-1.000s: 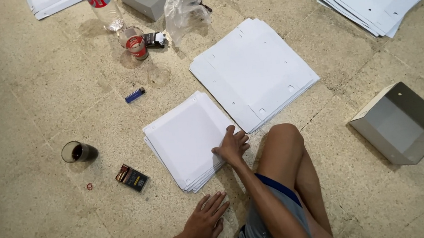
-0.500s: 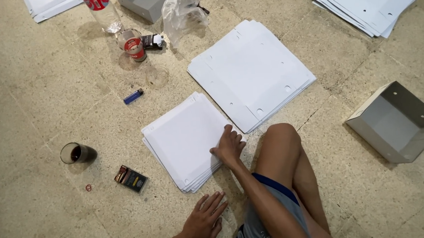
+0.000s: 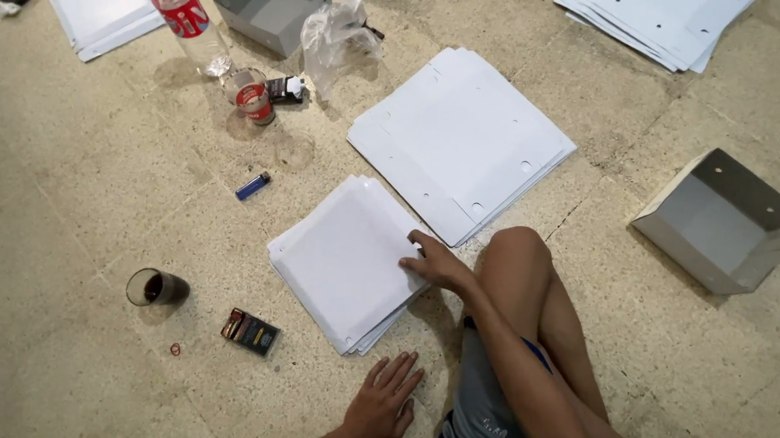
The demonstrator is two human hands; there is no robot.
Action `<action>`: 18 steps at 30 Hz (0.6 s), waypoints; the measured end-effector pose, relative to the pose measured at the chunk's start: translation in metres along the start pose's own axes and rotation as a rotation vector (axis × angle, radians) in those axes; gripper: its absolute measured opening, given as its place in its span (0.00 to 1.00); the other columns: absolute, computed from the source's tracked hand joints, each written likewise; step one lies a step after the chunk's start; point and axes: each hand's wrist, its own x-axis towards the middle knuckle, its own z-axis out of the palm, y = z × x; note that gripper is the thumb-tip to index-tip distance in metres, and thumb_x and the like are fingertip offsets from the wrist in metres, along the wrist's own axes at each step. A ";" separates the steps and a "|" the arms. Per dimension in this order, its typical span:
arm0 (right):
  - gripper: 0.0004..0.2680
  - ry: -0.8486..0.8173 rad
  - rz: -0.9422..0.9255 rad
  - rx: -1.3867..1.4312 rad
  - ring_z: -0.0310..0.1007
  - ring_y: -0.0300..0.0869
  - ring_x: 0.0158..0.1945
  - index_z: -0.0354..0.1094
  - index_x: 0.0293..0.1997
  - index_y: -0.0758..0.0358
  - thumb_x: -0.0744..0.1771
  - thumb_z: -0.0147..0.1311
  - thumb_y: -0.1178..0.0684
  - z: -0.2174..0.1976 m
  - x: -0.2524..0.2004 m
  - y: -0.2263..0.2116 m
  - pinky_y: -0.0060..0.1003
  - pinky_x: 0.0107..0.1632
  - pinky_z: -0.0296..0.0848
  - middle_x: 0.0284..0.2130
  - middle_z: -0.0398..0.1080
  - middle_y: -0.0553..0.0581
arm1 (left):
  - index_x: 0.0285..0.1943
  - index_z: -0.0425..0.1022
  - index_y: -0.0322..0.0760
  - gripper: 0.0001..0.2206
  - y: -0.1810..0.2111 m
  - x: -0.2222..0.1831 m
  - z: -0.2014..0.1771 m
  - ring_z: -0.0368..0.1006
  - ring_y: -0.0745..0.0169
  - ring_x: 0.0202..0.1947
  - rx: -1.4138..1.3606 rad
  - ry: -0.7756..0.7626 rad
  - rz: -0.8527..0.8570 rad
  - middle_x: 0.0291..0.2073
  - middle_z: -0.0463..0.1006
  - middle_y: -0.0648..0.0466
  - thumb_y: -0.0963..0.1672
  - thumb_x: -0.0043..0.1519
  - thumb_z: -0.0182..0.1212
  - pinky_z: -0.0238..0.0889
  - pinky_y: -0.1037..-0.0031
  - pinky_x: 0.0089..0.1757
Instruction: Manually folding and assembling cardboard boxes from flat sheets while sitting on the floor.
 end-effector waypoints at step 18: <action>0.29 0.334 -0.036 0.393 0.69 0.50 0.52 0.46 0.69 0.69 0.64 0.52 0.43 -0.134 -0.203 0.016 0.44 0.50 0.76 0.60 0.58 0.68 | 0.70 0.59 0.32 0.28 -0.008 -0.006 0.034 0.48 0.45 0.73 0.097 0.090 0.043 0.73 0.53 0.40 0.46 0.60 0.54 0.40 0.55 0.64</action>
